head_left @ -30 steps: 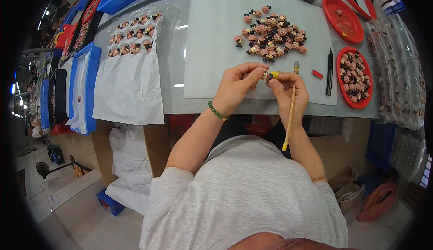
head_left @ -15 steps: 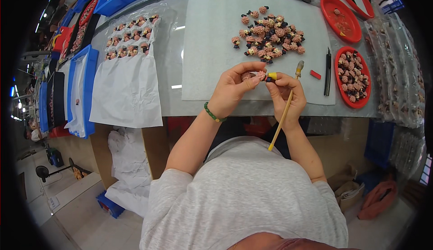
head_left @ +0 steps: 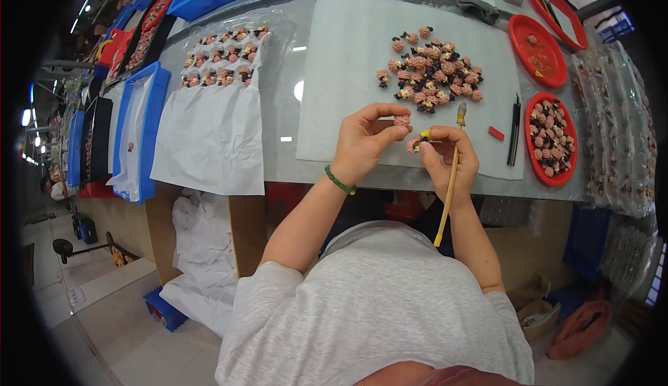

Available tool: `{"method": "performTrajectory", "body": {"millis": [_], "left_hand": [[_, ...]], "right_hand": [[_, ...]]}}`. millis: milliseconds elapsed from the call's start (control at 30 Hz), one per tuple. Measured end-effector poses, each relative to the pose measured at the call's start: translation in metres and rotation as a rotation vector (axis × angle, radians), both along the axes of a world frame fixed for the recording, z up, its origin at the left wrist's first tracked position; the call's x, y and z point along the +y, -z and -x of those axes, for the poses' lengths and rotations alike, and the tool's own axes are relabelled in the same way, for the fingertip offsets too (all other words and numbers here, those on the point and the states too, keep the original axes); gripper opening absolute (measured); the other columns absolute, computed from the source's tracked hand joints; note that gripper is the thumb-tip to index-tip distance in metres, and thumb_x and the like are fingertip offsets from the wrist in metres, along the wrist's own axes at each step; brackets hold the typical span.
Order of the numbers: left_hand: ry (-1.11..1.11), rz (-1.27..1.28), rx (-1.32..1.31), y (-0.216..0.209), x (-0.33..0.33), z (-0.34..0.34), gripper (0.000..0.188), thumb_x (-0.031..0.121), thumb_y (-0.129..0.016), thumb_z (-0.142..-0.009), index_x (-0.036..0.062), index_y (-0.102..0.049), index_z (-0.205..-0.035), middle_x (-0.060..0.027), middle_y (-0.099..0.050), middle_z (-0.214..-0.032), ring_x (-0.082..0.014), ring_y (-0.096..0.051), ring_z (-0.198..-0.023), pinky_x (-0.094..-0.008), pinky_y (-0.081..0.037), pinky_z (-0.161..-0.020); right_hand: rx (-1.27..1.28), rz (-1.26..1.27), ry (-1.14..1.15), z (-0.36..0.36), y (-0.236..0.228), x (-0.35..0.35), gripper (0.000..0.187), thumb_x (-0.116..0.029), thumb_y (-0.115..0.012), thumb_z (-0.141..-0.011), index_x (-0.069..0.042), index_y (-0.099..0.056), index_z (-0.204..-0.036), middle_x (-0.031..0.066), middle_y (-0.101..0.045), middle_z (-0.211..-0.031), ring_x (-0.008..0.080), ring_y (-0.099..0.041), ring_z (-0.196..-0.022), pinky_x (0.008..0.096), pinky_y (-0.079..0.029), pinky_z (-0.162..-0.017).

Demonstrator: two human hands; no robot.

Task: The person details small figurine pieces by holding each piece by hand and applying paint to it with a brush tool.

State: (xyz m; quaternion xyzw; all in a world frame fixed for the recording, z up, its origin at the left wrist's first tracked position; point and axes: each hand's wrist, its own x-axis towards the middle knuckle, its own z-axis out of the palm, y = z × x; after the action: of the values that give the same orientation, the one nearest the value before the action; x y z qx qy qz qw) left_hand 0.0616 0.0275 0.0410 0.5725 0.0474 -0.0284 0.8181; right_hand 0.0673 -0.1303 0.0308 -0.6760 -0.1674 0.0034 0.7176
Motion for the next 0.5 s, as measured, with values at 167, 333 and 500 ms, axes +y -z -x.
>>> {"method": "performTrajectory", "body": {"millis": [167,333,500], "left_hand": [[0.086,-0.02,-0.021,0.006,-0.011,0.005,0.029,-0.002,-0.055,-0.08,-0.0046,-0.053,-0.108,-0.0078,-0.059,-0.095,-0.0133,-0.056,-0.088,-0.0261,-0.047,-0.079],[0.171,0.155,-0.081,0.009,-0.014,0.01,0.038,-0.003,-0.057,-0.078,-0.0036,-0.048,-0.115,-0.0074,-0.053,-0.103,-0.012,-0.051,-0.095,-0.0256,-0.044,-0.085],[0.156,-0.043,-0.119,0.01,-0.009,0.011,0.039,-0.002,-0.06,-0.076,-0.0042,-0.049,-0.114,-0.0078,-0.054,-0.102,-0.0123,-0.052,-0.095,-0.0255,-0.045,-0.084]], "right_hand": [[0.077,-0.03,0.171,0.001,0.011,0.004,0.018,0.001,-0.062,-0.076,0.001,-0.052,-0.091,0.0062,-0.054,-0.089,0.0108,-0.057,-0.075,0.021,-0.049,-0.066],[0.074,-0.045,0.163,0.003,0.008,0.006,0.016,0.001,-0.058,-0.08,0.0,-0.049,-0.093,0.0046,-0.054,-0.084,0.0106,-0.055,-0.076,0.0209,-0.047,-0.066],[0.129,-0.069,0.158,0.0,0.013,0.008,0.018,-0.002,-0.063,-0.078,0.0,-0.05,-0.091,0.0023,-0.053,-0.08,0.0083,-0.053,-0.073,0.0184,-0.042,-0.065]]}}
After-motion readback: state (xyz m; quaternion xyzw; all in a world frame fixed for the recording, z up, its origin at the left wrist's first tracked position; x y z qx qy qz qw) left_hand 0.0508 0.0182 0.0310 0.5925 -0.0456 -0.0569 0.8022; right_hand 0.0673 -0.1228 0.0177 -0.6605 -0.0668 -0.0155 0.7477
